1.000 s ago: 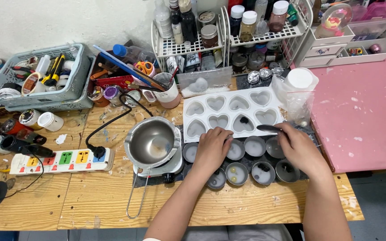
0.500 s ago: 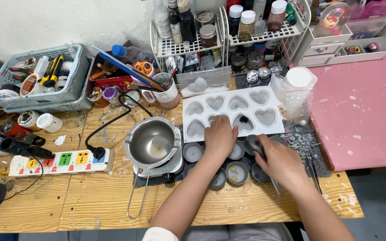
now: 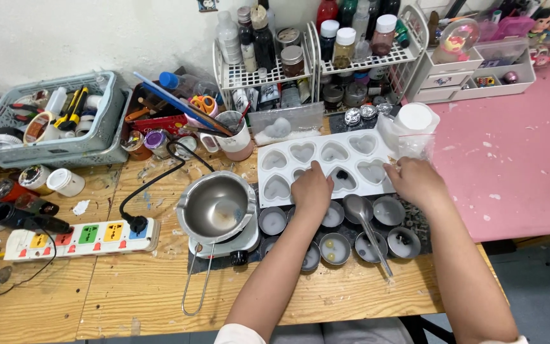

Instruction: Placing decorative items into candle molds and cleaning residue from a container.

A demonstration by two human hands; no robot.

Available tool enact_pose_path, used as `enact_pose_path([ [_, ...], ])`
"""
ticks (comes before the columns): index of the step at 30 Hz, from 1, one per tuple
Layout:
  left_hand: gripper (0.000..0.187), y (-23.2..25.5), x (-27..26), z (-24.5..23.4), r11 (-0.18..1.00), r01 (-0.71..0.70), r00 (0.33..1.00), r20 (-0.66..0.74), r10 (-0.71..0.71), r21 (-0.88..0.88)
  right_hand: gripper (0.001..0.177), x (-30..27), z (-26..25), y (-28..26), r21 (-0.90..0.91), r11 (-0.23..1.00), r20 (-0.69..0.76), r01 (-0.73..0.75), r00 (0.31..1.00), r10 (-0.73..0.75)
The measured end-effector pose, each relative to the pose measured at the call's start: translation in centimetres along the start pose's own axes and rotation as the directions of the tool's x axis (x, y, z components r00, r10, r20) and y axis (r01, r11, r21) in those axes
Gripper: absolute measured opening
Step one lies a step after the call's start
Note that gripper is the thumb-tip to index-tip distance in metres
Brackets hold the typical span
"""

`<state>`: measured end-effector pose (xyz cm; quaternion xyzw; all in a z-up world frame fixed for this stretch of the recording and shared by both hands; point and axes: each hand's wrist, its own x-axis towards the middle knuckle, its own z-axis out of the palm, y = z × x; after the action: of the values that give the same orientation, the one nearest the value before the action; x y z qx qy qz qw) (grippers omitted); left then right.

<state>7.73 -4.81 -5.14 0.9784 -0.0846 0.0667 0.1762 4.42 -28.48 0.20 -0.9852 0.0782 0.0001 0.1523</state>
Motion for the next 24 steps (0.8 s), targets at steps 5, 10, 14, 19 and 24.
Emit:
enact_pose_path([
  [5, 0.044, 1.0, -0.9, -2.5, 1.000, -0.008, 1.000, -0.015, 0.008, -0.024, 0.050, 1.7, 1.9, 0.0, 0.155, 0.986, -0.007, -0.068, 0.998, 0.070],
  [10, 0.047, 3.6, -2.5, -6.0, 0.986, -0.150, 0.988, -0.034, 0.148, -0.076, 0.037, 1.1, 3.1, 0.7, 0.324, 0.946, -0.183, 0.021, 0.982, 0.041],
  [14, 0.054, 5.0, -2.0, -4.6, 0.925, -0.337, 0.938, -0.145, 0.314, -0.174, 0.028, 0.8, 2.7, 0.3, 0.507, 0.857, -0.255, 0.094, 0.966, 0.045],
  [19, 0.059, 5.8, -1.5, -2.1, 0.874, -0.397, 0.918, -0.130, 0.376, -0.278, 0.024, 1.2, 3.2, 0.9, 0.639, 0.759, -0.264, 0.126, 0.963, 0.062],
  [24, 0.064, 5.5, -1.4, -1.0, 0.887, -0.347, 0.937, -0.076, 0.340, -0.305, 0.022, 1.1, 3.2, 0.5, 0.730, 0.682, -0.188, 0.040, 0.972, 0.144],
])
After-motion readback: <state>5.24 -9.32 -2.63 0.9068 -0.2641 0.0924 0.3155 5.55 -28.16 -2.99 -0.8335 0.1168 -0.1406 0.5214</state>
